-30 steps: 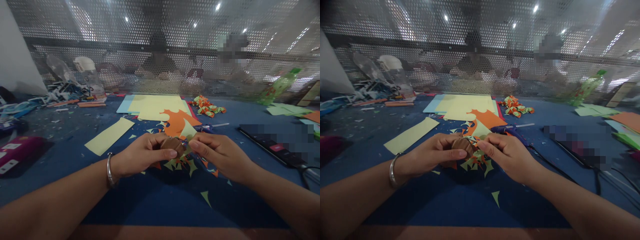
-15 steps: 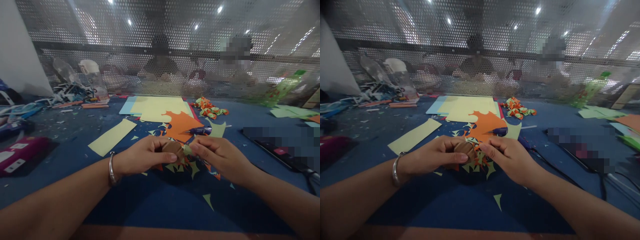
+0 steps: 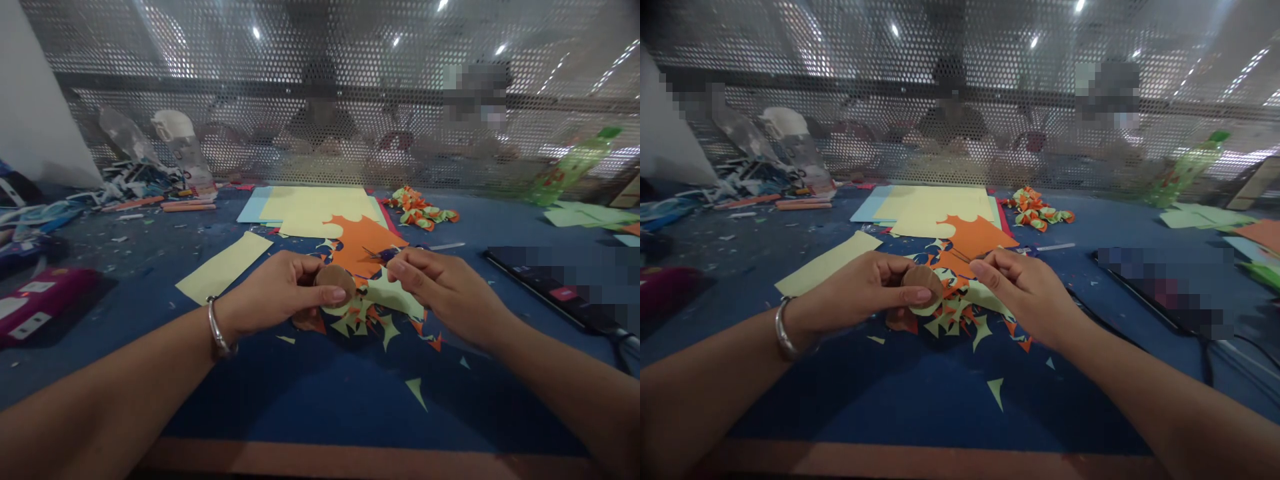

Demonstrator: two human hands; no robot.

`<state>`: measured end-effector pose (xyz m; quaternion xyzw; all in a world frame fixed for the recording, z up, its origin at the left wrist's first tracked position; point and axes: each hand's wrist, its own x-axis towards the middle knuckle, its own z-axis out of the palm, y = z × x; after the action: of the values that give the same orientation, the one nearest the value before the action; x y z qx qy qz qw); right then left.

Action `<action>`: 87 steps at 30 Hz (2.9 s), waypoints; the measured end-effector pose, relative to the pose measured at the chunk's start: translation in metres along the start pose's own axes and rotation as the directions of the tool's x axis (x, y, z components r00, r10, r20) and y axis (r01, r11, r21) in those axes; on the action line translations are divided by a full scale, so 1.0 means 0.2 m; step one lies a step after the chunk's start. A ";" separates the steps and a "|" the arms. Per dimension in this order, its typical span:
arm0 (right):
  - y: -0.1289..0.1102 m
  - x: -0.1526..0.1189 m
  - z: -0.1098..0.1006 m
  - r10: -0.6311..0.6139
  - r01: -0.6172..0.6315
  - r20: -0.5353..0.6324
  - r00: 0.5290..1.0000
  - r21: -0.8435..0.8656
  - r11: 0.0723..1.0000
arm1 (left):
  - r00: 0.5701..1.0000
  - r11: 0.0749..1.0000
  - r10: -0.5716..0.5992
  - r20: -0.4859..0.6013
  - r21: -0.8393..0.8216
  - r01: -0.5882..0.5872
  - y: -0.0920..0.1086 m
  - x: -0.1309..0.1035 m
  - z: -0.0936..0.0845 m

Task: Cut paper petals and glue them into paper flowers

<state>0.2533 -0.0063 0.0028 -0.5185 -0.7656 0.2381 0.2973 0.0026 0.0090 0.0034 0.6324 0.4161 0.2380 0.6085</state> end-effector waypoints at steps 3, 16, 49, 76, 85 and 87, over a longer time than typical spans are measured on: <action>-0.01 0.00 0.01 0.000 0.003 0.026 1.000 -0.108 0.994 | 1.000 0.998 -0.012 -0.010 0.058 0.013 0.01 -0.01 0.00; 0.07 0.03 -0.04 0.053 -0.034 0.067 0.996 -0.253 0.967 | 0.993 0.947 0.100 0.058 0.302 -0.113 -0.01 -0.02 0.00; 0.07 0.03 -0.09 0.116 0.043 0.315 0.942 -0.457 0.888 | 0.970 0.478 0.131 -0.206 0.870 0.120 -0.02 0.03 -0.20; 0.10 0.05 -0.12 -0.005 0.011 0.016 1.000 -0.363 0.932 | 0.986 0.280 0.154 -0.066 0.960 0.021 0.30 1.04 -0.13; 0.13 0.06 -0.15 0.004 -0.009 -0.016 1.000 -0.308 0.951 | 0.990 0.341 0.136 -0.028 0.940 -0.020 0.33 1.07 -0.18; 0.12 0.06 -0.15 -0.007 -0.002 -0.026 1.000 -0.314 0.950 | 0.985 0.341 0.171 -0.028 0.940 -0.033 0.36 1.05 -0.19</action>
<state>0.2871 0.0159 0.0099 -0.5612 -0.7903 0.1062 0.2218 0.1022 0.2079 0.0349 0.8752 0.4730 0.0330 0.0959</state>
